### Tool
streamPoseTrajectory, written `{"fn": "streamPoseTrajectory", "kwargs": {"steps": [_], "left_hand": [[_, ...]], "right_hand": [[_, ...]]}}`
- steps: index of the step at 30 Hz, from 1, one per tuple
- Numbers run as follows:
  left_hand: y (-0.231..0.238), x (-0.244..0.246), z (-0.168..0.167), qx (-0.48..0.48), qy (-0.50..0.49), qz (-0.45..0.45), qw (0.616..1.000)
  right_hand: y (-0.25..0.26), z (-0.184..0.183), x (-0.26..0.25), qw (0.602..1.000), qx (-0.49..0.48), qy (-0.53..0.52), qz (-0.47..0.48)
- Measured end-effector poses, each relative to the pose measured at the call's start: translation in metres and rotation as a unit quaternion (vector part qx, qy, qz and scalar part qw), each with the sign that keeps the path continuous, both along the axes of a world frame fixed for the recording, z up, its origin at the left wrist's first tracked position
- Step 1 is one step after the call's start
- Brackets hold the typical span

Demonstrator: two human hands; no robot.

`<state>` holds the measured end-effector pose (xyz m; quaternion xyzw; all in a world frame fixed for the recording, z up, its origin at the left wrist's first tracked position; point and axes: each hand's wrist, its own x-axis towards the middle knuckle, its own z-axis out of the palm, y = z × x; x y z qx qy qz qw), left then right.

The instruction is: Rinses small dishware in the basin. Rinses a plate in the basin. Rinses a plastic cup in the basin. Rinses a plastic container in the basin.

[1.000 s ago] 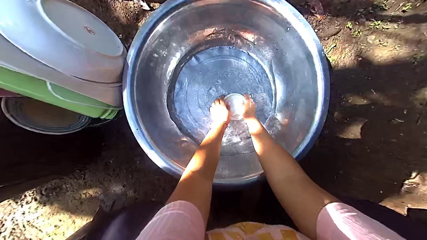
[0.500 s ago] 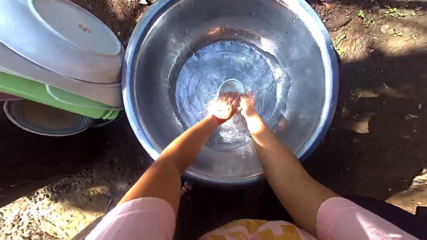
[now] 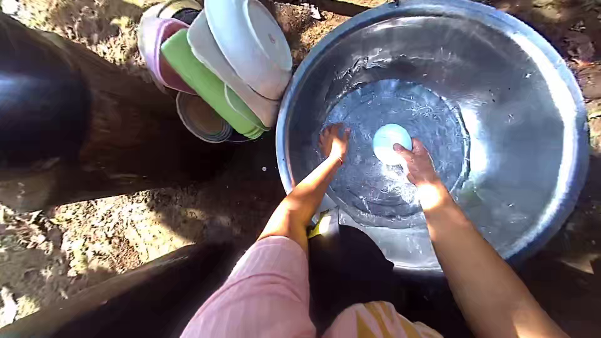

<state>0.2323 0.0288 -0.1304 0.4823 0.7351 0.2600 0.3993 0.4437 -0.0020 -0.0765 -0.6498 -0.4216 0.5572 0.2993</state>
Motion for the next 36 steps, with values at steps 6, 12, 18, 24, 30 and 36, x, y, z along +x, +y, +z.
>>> {"fn": "streamPoseTrajectory", "kwargs": {"steps": [6, 12, 18, 24, 30, 36], "left_hand": [[-0.033, 0.043, 0.095, -0.243, -0.320, 0.094, 0.911], [-0.048, 0.012, 0.057, -0.221, -0.018, -0.207, 0.953], [-0.048, -0.012, 0.127, -0.204, 0.029, -0.193, 0.959], [-0.028, 0.013, 0.066, -0.257, -0.236, 0.010, 0.937], [-0.028, 0.003, 0.081, -0.187, -0.180, -0.044, 0.965], [-0.006, -0.031, 0.112, -0.022, -0.038, -0.366, 0.930]], "right_hand": [[-0.018, -0.031, -0.034, 0.921, 0.061, -0.308, 0.231], [-0.024, -0.040, -0.028, 0.921, 0.018, -0.350, 0.171], [-0.012, -0.033, -0.009, 0.917, -0.049, -0.374, 0.131], [-0.009, -0.043, -0.017, 0.934, 0.010, -0.247, -0.258], [-0.012, -0.053, -0.071, 0.956, -0.119, 0.048, -0.264], [-0.013, -0.035, -0.094, 0.965, -0.073, 0.192, -0.160]]}}
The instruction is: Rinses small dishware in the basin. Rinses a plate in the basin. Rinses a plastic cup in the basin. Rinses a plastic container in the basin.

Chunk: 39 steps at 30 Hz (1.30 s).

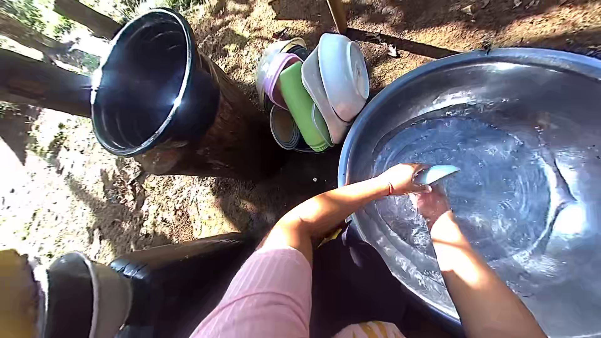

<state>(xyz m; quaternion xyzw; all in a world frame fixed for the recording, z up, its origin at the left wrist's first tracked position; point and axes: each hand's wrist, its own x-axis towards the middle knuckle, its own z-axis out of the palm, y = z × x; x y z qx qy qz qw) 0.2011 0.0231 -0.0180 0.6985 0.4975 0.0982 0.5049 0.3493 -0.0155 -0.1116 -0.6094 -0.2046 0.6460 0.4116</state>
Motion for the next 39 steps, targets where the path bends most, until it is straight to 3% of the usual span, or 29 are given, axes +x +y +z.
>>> {"fn": "streamPoseTrajectory", "kwargs": {"steps": [4, 7, 9, 11, 14, 15, 19, 22, 24, 26, 27, 29, 30, 33, 34, 36, 39], "left_hand": [[0.004, 0.000, 0.065, 0.092, 0.031, -0.035, 0.995], [-0.006, 0.002, 0.096, 0.181, 0.036, -0.073, 0.980], [-0.017, 0.004, 0.095, 0.227, 0.031, -0.089, 0.969], [-0.027, 0.003, 0.081, 0.252, 0.033, -0.081, 0.964], [-0.037, 0.001, 0.065, 0.343, 0.015, -0.001, 0.939], [-0.039, 0.002, 0.066, 0.329, 0.041, 0.015, 0.943], [-0.028, 0.001, 0.093, 0.104, 0.208, -0.008, 0.972], [-0.029, -0.017, 0.113, 0.068, 0.212, 0.011, 0.975], [-0.038, -0.045, 0.139, 0.117, 0.186, 0.075, 0.973], [-0.053, -0.090, 0.174, 0.251, 0.160, 0.179, 0.938], [-0.060, -0.118, 0.196, 0.317, 0.172, 0.243, 0.900], [-0.072, -0.180, 0.237, 0.425, 0.238, 0.375, 0.789], [-0.075, -0.213, 0.258, 0.425, 0.284, 0.441, 0.738], [-0.067, -0.318, 0.295, 0.253, 0.427, 0.596, 0.631], [-0.061, -0.353, 0.291, 0.187, 0.458, 0.608, 0.621], [-0.050, -0.413, 0.268, 0.073, 0.500, 0.579, 0.640], [-0.039, -0.454, 0.228, -0.054, 0.550, 0.532, 0.642]], "right_hand": [[0.011, 0.036, 0.004, 0.993, 0.117, 0.027, -0.015], [0.022, 0.059, 0.028, 0.978, 0.135, 0.156, -0.017], [0.028, 0.075, 0.041, 0.973, 0.145, 0.170, 0.056], [0.035, 0.084, 0.048, 0.969, 0.172, 0.094, 0.151], [0.039, 0.090, 0.049, 0.966, 0.188, 0.059, 0.167], [0.038, 0.091, 0.048, 0.971, 0.172, 0.048, 0.162], [0.035, 0.089, 0.038, 0.972, 0.157, 0.054, 0.166], [0.032, 0.084, 0.033, 0.956, 0.102, -0.046, 0.272], [0.028, 0.081, 0.040, 0.924, 0.071, -0.117, 0.358], [0.021, 0.072, 0.048, 0.928, 0.048, -0.157, 0.334], [0.018, 0.066, 0.052, 0.934, 0.030, -0.173, 0.310], [0.014, 0.054, 0.063, 0.938, 0.000, -0.197, 0.287], [0.012, 0.051, 0.068, 0.938, -0.016, -0.204, 0.278], [0.006, 0.053, 0.068, 0.942, -0.047, -0.214, 0.252], [0.003, 0.053, 0.068, 0.943, -0.044, -0.214, 0.253], [-0.001, 0.049, 0.066, 0.941, -0.032, -0.215, 0.260], [-0.008, 0.049, 0.065, 0.939, -0.039, -0.213, 0.267]]}}
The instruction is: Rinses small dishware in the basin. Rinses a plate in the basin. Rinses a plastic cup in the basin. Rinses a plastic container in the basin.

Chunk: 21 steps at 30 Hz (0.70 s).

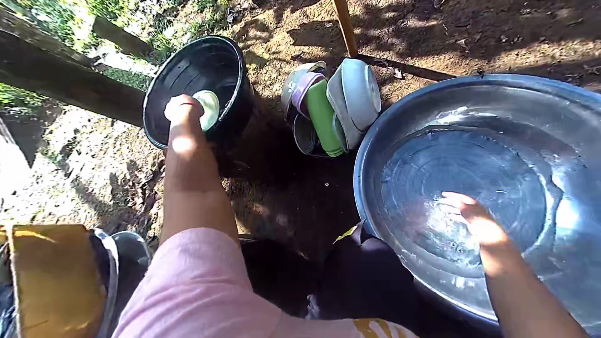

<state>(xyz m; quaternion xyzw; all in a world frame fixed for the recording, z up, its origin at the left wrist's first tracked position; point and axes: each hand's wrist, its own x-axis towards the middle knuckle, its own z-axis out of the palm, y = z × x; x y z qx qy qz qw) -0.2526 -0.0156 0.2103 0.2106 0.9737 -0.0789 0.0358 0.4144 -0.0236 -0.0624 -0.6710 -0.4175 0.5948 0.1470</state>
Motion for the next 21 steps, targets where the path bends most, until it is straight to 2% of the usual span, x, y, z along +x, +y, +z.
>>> {"fn": "streamPoseTrajectory", "kwargs": {"steps": [2, 4, 6, 8, 10, 12, 14, 16, 18, 21], "left_hand": [[0.007, -0.008, -0.008, 0.001, -0.041, 0.015, 0.999], [0.011, 0.007, 0.006, 0.062, -0.154, 0.003, 0.986], [0.012, 0.018, 0.026, 0.089, -0.199, -0.012, 0.976], [0.010, 0.025, 0.043, 0.129, -0.146, -0.050, 0.979], [0.002, 0.057, 0.048, 0.249, -0.018, -0.113, 0.962], [-0.005, 0.109, 0.018, 0.364, 0.008, -0.191, 0.911], [-0.003, 0.157, -0.028, 0.337, -0.019, -0.244, 0.909], [0.011, 0.182, -0.062, 0.284, -0.079, -0.269, 0.917], [0.026, 0.193, -0.091, 0.264, -0.114, -0.263, 0.921], [0.034, 0.186, -0.130, 0.193, -0.190, -0.168, 0.948]], "right_hand": [[-0.006, 0.007, -0.002, 1.000, -0.004, -0.003, -0.012], [-0.005, 0.000, 0.001, 1.000, -0.002, -0.006, -0.015], [-0.002, -0.004, 0.001, 1.000, -0.004, -0.006, -0.016], [0.000, -0.004, 0.001, 1.000, -0.015, -0.003, -0.014], [0.000, 0.002, -0.005, 0.999, -0.029, 0.003, -0.023], [0.000, 0.003, -0.007, 0.999, -0.032, 0.001, -0.032], [0.002, 0.006, -0.011, 0.999, -0.040, -0.003, -0.029], [0.004, 0.010, -0.012, 0.999, -0.043, -0.005, -0.029], [0.004, 0.009, -0.006, 0.999, -0.028, -0.001, -0.033], [0.001, 0.007, -0.002, 0.999, -0.013, 0.016, -0.040]]}}
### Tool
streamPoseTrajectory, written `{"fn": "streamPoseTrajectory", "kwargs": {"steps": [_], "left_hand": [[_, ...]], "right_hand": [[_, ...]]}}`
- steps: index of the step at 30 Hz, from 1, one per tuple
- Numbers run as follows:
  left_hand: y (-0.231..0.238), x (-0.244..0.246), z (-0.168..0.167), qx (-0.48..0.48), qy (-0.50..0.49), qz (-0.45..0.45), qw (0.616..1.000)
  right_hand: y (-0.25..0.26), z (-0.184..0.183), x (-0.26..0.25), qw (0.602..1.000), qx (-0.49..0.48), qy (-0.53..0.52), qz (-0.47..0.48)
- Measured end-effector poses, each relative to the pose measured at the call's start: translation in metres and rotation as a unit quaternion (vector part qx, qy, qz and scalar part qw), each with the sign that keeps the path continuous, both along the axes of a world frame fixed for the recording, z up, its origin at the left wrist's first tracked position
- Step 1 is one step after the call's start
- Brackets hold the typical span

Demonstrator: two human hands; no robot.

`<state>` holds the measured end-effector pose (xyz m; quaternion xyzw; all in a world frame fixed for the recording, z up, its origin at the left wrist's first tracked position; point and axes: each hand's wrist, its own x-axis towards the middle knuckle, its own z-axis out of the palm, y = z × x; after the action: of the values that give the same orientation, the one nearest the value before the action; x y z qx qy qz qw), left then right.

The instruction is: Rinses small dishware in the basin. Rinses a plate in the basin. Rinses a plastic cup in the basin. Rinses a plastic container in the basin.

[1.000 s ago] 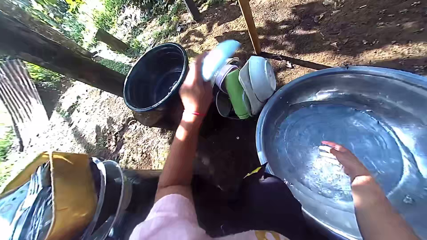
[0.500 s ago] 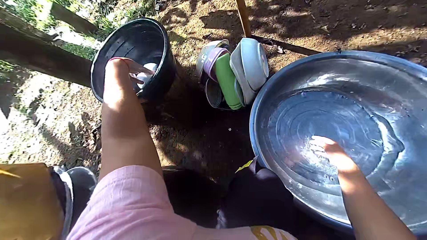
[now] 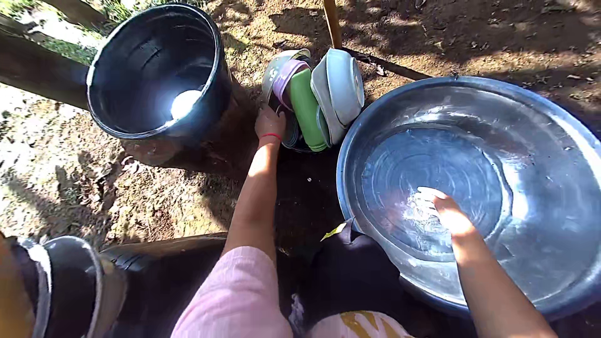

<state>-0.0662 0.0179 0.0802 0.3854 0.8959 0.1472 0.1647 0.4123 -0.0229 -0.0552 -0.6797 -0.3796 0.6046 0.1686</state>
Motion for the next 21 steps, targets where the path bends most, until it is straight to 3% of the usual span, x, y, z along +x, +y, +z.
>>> {"fn": "streamPoseTrajectory", "kwargs": {"steps": [3, 5, 10, 13, 14, 16, 18, 21], "left_hand": [[-0.002, -0.007, -0.034, -0.074, -0.047, 0.033, 0.996], [-0.011, -0.004, -0.034, -0.064, -0.035, 0.048, 0.996], [-0.089, 0.040, 0.043, -0.016, 0.011, 0.085, 0.996], [-0.124, 0.095, 0.060, 0.111, -0.043, -0.025, 0.993], [-0.119, 0.117, 0.054, 0.117, -0.078, -0.088, 0.986], [-0.089, 0.161, 0.029, 0.025, -0.183, -0.211, 0.960], [-0.047, 0.199, -0.021, -0.064, -0.276, -0.307, 0.908], [-0.001, 0.234, -0.096, -0.178, -0.297, -0.389, 0.854]], "right_hand": [[-0.001, -0.001, -0.003, 1.000, -0.008, 0.002, 0.011], [0.000, -0.001, -0.003, 1.000, -0.007, 0.004, 0.024], [0.007, 0.004, -0.016, 0.999, 0.007, -0.013, 0.041], [0.007, 0.022, -0.055, 0.991, -0.003, 0.123, 0.046], [0.005, 0.025, -0.064, 0.975, -0.004, 0.213, 0.057], [0.001, 0.027, -0.075, 0.943, 0.020, 0.328, 0.044], [0.001, 0.026, -0.071, 0.968, 0.072, 0.235, -0.058], [0.016, 0.000, -0.019, 0.974, 0.130, 0.039, -0.184]]}}
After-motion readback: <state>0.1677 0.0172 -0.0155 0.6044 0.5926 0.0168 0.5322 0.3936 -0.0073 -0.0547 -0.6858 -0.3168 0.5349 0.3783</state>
